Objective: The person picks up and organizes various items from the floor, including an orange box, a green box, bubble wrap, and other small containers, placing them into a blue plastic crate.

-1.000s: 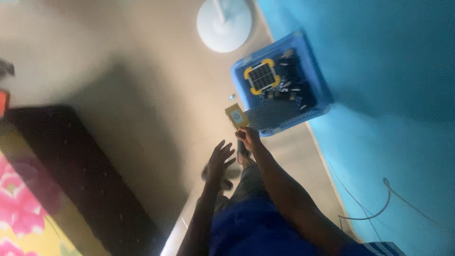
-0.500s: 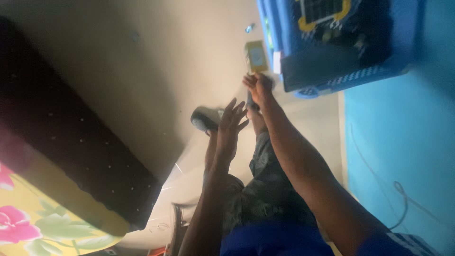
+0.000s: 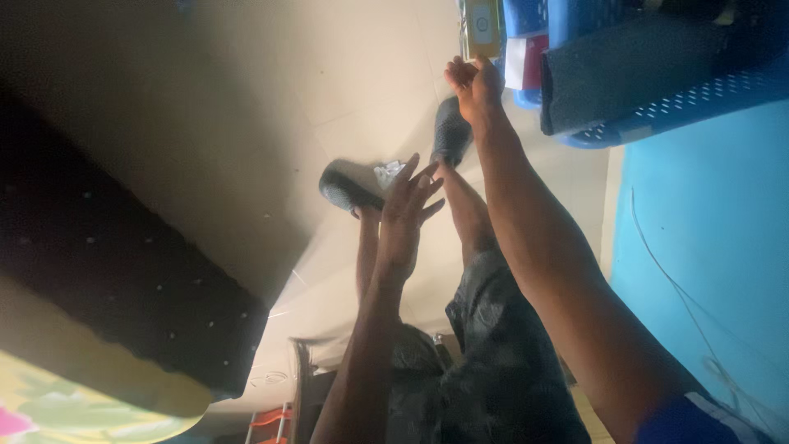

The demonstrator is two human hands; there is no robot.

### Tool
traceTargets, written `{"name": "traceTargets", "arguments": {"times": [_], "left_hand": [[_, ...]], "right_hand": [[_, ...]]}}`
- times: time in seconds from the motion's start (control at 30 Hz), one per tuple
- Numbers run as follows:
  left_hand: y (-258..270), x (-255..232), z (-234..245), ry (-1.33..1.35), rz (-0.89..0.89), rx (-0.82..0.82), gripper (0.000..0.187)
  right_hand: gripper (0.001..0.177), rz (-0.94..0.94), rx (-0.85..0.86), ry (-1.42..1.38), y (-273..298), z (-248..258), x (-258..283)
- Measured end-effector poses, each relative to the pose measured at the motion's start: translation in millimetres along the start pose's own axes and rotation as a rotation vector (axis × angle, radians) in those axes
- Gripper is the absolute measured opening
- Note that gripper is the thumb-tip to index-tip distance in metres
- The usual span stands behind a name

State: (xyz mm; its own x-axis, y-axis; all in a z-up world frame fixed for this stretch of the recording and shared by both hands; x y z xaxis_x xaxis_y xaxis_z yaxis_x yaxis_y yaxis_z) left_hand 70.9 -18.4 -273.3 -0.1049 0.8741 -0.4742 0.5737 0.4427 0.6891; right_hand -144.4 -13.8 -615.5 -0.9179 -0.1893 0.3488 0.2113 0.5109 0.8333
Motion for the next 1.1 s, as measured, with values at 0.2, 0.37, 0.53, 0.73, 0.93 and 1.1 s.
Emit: {"name": "traceTargets", "arguments": {"times": [0.2,0.37,0.53,0.73,0.93,1.1], "left_hand": [[-29.9,27.5,12.3,0.044,0.018,-0.003,0.077],[-34.9,28.6,14.6,0.003,0.006,0.026,0.076],[-34.9,27.9,12.2,-0.019,0.048,0.025,0.075],[-17.5,23.3,10.7,-0.015,0.013,0.066,0.075],[22.4,13.0,5.0,-0.026,-0.015,0.026,0.070],[87.9,-8.5,-3.1,-0.012,-0.159,-0.026,0.067]], "right_hand": [[0.045,-0.013,0.105,0.028,-21.3,29.6,-16.1],[0.044,0.153,0.358,0.089,-10.3,28.0,-6.8],[0.046,0.274,0.228,0.103,-7.2,14.6,22.1],[0.033,0.314,0.202,0.151,19.7,-7.7,29.1],[0.021,0.258,0.368,0.306,112.8,-34.3,-26.9],[0.030,-0.026,0.280,0.406,197.5,-41.1,-73.9]]}}
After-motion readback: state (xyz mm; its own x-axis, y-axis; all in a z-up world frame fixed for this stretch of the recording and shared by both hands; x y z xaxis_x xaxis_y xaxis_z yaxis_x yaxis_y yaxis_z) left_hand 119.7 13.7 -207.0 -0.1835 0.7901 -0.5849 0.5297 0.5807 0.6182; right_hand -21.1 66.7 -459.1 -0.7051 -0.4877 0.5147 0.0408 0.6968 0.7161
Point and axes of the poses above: each hand's wrist, its own y-axis away from the middle knuckle, its own z-axis out of the back of the hand, x = y × z, the point moved 6 cm from there along -y, towards the middle knuckle, and after that the axes turned 15 degrees about x, right-handed, at the moved point
